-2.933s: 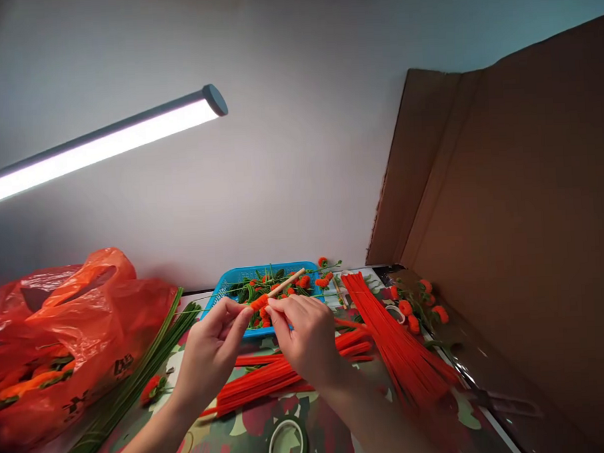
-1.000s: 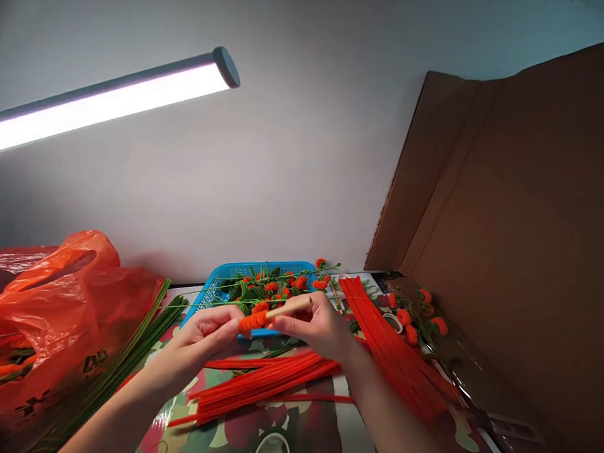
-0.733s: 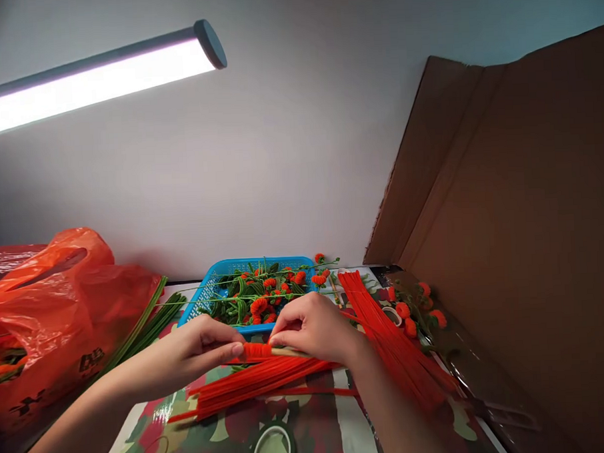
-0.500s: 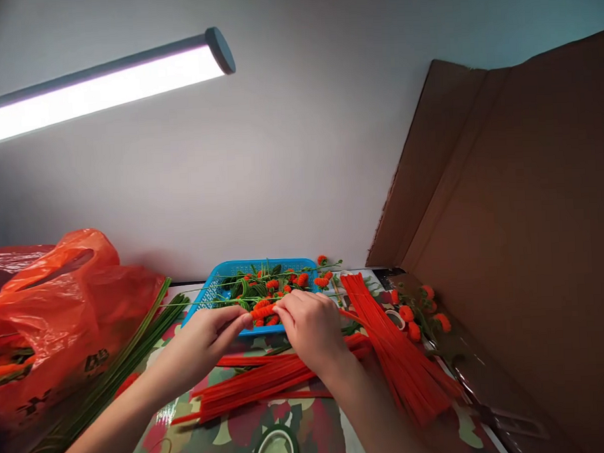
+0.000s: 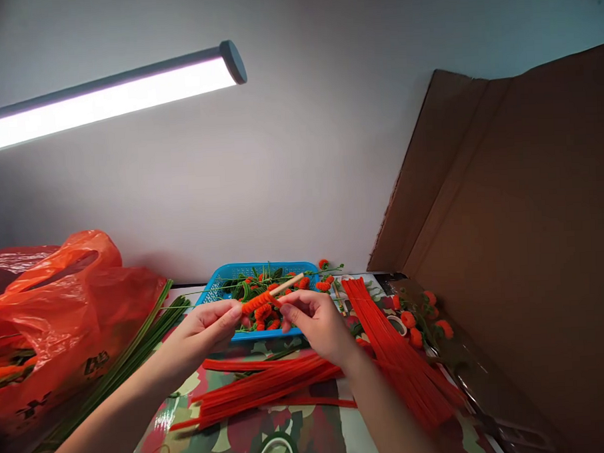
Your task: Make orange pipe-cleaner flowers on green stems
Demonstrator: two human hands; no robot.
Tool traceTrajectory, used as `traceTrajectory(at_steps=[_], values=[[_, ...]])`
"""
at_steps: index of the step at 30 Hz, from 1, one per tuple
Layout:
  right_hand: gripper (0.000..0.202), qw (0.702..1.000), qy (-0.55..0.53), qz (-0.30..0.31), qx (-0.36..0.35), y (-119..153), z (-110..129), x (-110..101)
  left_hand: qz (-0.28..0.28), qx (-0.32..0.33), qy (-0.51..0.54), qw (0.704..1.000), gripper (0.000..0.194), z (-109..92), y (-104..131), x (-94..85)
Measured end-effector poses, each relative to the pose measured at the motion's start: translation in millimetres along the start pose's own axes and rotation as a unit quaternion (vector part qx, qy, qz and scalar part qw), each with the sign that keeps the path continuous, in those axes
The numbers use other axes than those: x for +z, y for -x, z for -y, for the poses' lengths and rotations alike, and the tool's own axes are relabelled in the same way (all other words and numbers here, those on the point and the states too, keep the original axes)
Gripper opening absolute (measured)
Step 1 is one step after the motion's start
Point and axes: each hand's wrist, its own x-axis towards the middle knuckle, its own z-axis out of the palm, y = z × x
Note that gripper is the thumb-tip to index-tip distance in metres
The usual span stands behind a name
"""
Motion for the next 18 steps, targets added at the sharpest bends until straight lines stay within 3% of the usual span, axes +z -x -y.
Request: traceTrajectory(at_steps=[4,8,10,13,16,18], values=[[0.039,0.994,0.063,0.088,0.029,-0.9,3.7,-17.5,0.089,0.019,-0.066,0.994,0.043,-2.6,4.3,-7.9],[0.031,0.983,0.160,0.084,0.028,3.5,11.8,-21.0,0.140,-0.005,-0.187,0.972,0.041,-5.8,8.2,-9.8],[0.030,0.975,0.216,0.059,0.003,6.5,14.6,-15.3,0.112,-0.014,-0.250,0.962,0.041,-4.3,7.2,-8.4],[0.031,0.964,0.262,-0.003,-0.048,9.8,15.1,-2.0,0.007,-0.006,-0.273,0.962,0.041,0.9,2.2,-4.0],[0.029,0.968,0.236,-0.058,-0.069,9.4,11.6,8.9,-0.080,0.009,-0.242,0.967,0.038,4.0,-2.5,1.5],[0.029,0.978,0.186,-0.069,-0.063,6.8,7.2,11.2,-0.103,0.018,-0.212,0.972,0.038,3.2,-3.6,4.2]])
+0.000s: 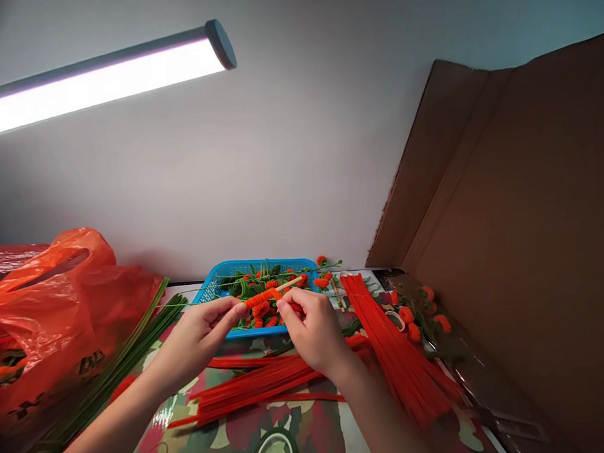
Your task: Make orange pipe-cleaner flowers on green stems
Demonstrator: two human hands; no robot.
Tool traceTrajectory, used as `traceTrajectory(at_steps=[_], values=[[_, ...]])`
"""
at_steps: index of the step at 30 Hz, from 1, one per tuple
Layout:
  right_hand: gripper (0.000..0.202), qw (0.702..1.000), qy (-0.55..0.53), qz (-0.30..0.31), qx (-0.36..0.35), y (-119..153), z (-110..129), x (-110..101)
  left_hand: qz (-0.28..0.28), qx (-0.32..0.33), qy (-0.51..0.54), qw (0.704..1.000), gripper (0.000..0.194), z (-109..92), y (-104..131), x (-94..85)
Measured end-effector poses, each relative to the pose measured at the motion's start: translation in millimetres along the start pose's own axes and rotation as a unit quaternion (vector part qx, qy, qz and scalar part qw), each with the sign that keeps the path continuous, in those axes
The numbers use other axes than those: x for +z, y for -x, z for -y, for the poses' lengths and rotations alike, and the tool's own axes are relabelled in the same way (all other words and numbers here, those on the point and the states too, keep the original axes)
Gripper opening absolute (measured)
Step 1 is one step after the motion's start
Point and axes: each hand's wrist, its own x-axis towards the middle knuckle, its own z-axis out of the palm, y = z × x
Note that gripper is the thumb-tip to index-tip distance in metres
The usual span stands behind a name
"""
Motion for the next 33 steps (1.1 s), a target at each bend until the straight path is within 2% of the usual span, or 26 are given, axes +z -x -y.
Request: traceTrajectory(at_steps=[2,4,8,12,15,18,25,30,33], values=[[0.031,0.997,-0.076,0.020,0.018,-3.2,-6.4,0.3,0.006,0.008,0.039,0.999,0.039,-2.0,0.2,-0.1],[0.032,0.985,-0.156,0.066,0.035,-7.0,-14.2,-2.7,0.032,0.019,0.076,0.996,0.039,-2.3,0.6,-2.0],[0.034,0.949,-0.256,0.176,0.047,-12.1,-26.2,-13.6,0.122,0.028,0.119,0.985,0.042,3.2,1.3,-6.6],[0.033,0.922,-0.249,0.290,0.061,-12.4,-28.9,-23.5,0.239,0.028,0.124,0.963,0.043,7.7,2.3,-11.4],[0.026,0.922,-0.207,0.323,0.048,-11.3,-27.7,-26.8,0.290,0.019,0.074,0.954,0.041,6.3,3.6,-16.3],[0.017,0.937,-0.143,0.315,0.051,-9.7,-26.3,-26.1,0.296,0.011,0.011,0.955,0.040,3.4,5.3,-20.6],[0.012,0.959,-0.015,0.277,0.050,-4.1,-22.7,-16.7,0.238,0.001,-0.069,0.969,0.037,2.9,8.2,-19.1],[0.013,0.985,0.082,0.154,-0.013,-1.4,-10.8,-12.2,0.156,-0.001,-0.118,0.981,0.039,2.8,9.2,-13.8],[0.010,0.989,0.111,0.090,-0.048,-1.3,-5.5,-11.7,0.110,0.001,-0.131,0.985,0.036,-0.7,9.3,-11.3]])
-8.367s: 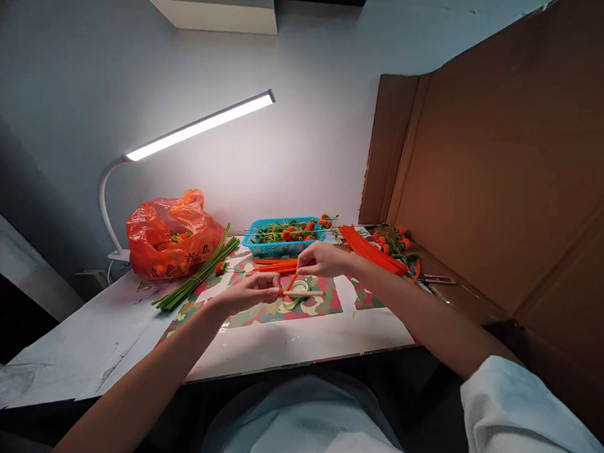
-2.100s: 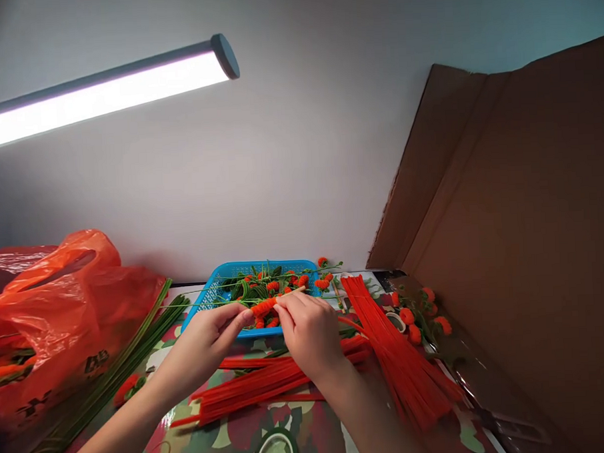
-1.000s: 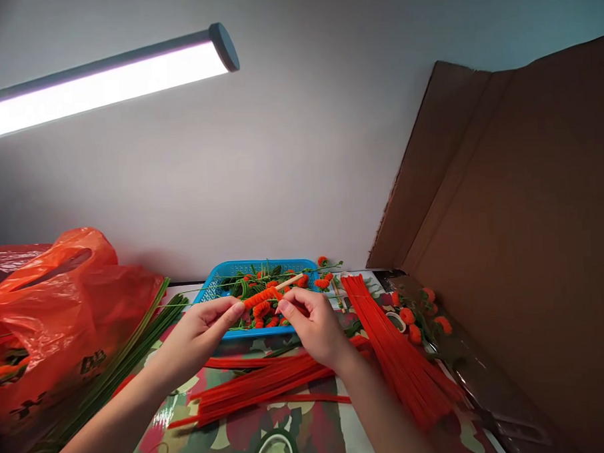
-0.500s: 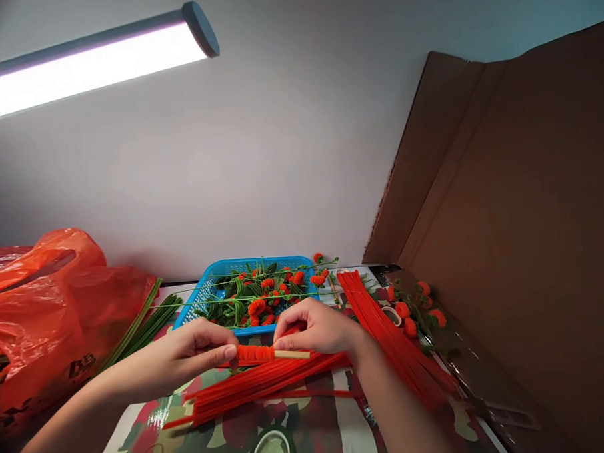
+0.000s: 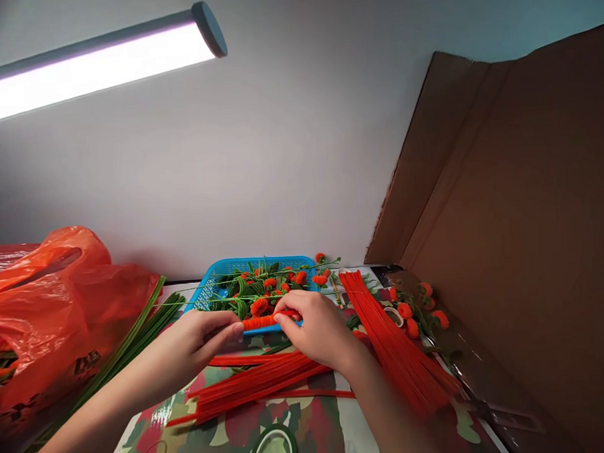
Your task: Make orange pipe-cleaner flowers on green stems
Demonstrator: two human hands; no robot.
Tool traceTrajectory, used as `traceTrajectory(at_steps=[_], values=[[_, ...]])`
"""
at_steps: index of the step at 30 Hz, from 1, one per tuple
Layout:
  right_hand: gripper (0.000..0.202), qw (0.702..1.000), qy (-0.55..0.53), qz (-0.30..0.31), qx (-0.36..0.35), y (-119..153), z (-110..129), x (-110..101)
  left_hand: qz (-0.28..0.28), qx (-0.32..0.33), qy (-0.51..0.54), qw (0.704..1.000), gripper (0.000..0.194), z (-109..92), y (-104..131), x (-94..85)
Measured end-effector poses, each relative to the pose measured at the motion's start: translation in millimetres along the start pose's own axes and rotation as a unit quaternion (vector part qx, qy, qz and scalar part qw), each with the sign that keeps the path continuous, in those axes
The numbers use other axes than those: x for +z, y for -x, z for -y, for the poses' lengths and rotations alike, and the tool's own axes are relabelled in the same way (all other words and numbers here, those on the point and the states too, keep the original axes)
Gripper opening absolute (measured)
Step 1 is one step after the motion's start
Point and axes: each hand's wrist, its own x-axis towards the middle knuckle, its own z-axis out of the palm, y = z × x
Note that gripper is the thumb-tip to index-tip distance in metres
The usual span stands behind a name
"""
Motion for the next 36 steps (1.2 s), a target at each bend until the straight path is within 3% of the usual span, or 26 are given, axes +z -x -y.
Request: traceTrajectory(at_steps=[5,13,22,25,29,32,36], values=[[0.002,0.996,0.040,-0.060,-0.051,-2.2,-3.7,2.8,-0.041,-0.009,0.032,0.999,0.033,-5.4,-0.1,2.0],[0.014,0.963,0.116,-0.161,-0.183,-1.6,-12.4,8.8,-0.077,0.010,0.137,0.988,0.034,-9.7,2.4,4.1],[0.013,0.934,0.164,-0.196,-0.248,-2.1,-21.6,15.9,-0.057,0.011,0.082,0.995,0.039,-10.1,3.0,1.5],[0.012,0.950,0.108,-0.204,-0.209,-3.6,-17.2,14.9,-0.098,0.025,0.014,0.995,0.038,-10.1,2.8,3.2],[0.021,0.971,-0.047,-0.209,-0.107,-4.2,-5.0,14.3,-0.222,0.088,-0.122,0.963,0.035,-6.8,2.6,9.6],[0.016,0.957,-0.160,-0.242,-0.009,-4.2,2.2,15.7,-0.305,0.147,-0.207,0.918,0.033,-4.4,2.6,14.9],[0.016,0.915,-0.309,-0.243,0.093,-6.3,4.3,16.1,-0.372,0.219,-0.257,0.865,0.032,-5.9,2.2,18.4]])
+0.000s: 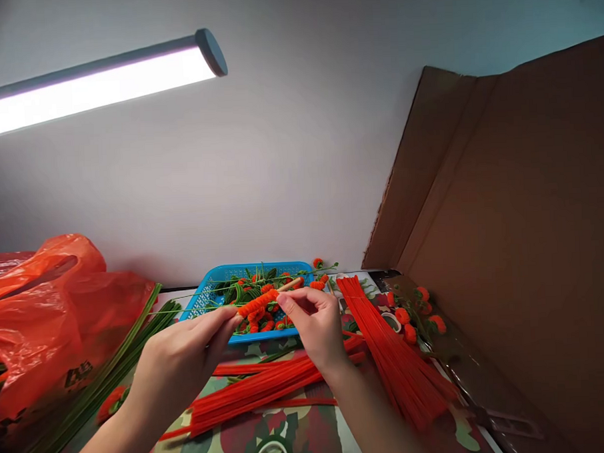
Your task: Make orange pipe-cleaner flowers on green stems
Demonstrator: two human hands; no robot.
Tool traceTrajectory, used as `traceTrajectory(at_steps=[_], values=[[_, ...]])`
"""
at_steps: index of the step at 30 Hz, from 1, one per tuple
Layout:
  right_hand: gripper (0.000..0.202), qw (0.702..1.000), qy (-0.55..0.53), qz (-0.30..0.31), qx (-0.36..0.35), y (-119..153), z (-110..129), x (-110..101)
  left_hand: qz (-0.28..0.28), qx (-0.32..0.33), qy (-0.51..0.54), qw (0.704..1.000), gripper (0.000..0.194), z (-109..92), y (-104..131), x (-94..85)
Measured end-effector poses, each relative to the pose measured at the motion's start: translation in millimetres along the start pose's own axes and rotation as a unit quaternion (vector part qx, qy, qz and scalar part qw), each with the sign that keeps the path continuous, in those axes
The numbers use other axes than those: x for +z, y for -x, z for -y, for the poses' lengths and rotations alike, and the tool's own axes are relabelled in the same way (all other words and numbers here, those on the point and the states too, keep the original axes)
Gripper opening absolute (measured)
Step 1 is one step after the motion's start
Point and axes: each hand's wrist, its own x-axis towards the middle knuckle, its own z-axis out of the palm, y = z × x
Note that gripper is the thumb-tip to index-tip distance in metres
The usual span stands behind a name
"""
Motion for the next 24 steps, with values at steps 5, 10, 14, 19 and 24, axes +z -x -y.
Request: traceTrajectory(at_steps=[5,10,14,19,24], values=[[0.032,0.989,-0.088,0.039,0.114,-5.1,-0.8,-3.8,-0.039,0.040,0.001,0.998,0.027,-2.6,-1.7,0.9],[0.028,0.957,-0.142,0.175,0.184,-8.2,0.8,-11.8,-0.047,0.054,0.015,0.997,0.024,-2.1,0.3,3.6],[0.023,0.944,-0.171,0.202,0.196,-9.2,4.4,-13.0,-0.046,0.057,0.012,0.997,0.023,-2.0,0.8,4.8],[0.022,0.952,-0.175,0.139,0.211,-7.1,8.6,-8.1,-0.048,0.073,0.000,0.996,0.024,-2.3,-0.2,4.8],[0.026,0.955,-0.165,0.105,0.222,-5.3,12.7,-5.6,-0.039,0.073,-0.005,0.997,0.026,-3.3,-0.3,4.4]])
